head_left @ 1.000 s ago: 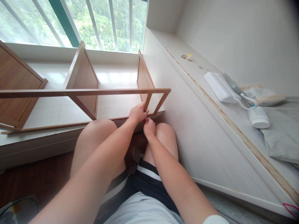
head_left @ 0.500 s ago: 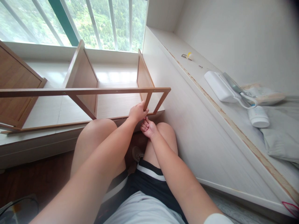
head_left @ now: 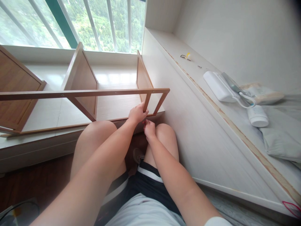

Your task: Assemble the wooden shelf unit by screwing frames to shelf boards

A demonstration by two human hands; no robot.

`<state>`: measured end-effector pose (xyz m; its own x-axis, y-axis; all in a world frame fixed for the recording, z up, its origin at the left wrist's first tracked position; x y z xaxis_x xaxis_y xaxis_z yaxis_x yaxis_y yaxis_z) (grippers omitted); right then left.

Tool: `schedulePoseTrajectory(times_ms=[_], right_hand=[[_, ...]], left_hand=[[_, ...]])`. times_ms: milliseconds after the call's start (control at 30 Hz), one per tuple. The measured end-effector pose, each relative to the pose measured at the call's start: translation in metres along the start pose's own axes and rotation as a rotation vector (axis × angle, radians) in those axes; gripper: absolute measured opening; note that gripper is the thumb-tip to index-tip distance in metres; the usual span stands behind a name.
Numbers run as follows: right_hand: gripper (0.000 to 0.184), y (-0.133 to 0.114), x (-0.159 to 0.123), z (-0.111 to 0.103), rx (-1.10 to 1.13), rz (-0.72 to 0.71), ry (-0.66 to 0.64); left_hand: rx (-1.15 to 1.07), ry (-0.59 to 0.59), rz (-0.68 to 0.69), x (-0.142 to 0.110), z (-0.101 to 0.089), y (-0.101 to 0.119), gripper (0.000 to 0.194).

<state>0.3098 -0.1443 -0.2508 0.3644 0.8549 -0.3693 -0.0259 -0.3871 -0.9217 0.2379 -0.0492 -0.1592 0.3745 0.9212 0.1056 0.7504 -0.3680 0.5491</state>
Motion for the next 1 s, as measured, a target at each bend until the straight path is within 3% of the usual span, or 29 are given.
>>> schedulePoseTrajectory(times_ms=[167, 400, 1000], right_hand=[[0.031, -0.02, -0.007, -0.012, -0.302, -0.069, 0.137], [0.035, -0.034, -0.013, -0.014, -0.568, -0.11, 0.197], [0.034, -0.034, -0.013, -0.009, -0.74, -0.134, 0.178]], left_hand=[[-0.019, -0.022, -0.008, -0.001, -0.001, 0.002, 0.031], [-0.015, -0.017, -0.007, -0.001, 0.0, 0.001, 0.033], [-0.021, -0.022, -0.025, -0.002, -0.002, 0.001, 0.032]])
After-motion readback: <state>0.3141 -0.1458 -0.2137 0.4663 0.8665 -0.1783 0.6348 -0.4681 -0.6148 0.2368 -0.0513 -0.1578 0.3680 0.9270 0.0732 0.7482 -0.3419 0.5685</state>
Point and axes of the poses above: each hand's wrist, its own x-axis towards the middle knuckle, its own z-axis out of the palm, y = z × x, the point moved 10 cm from there along x, towards the middle knuckle, and after that the axes turned 5 degrees about -x, right-handed, at the moved point
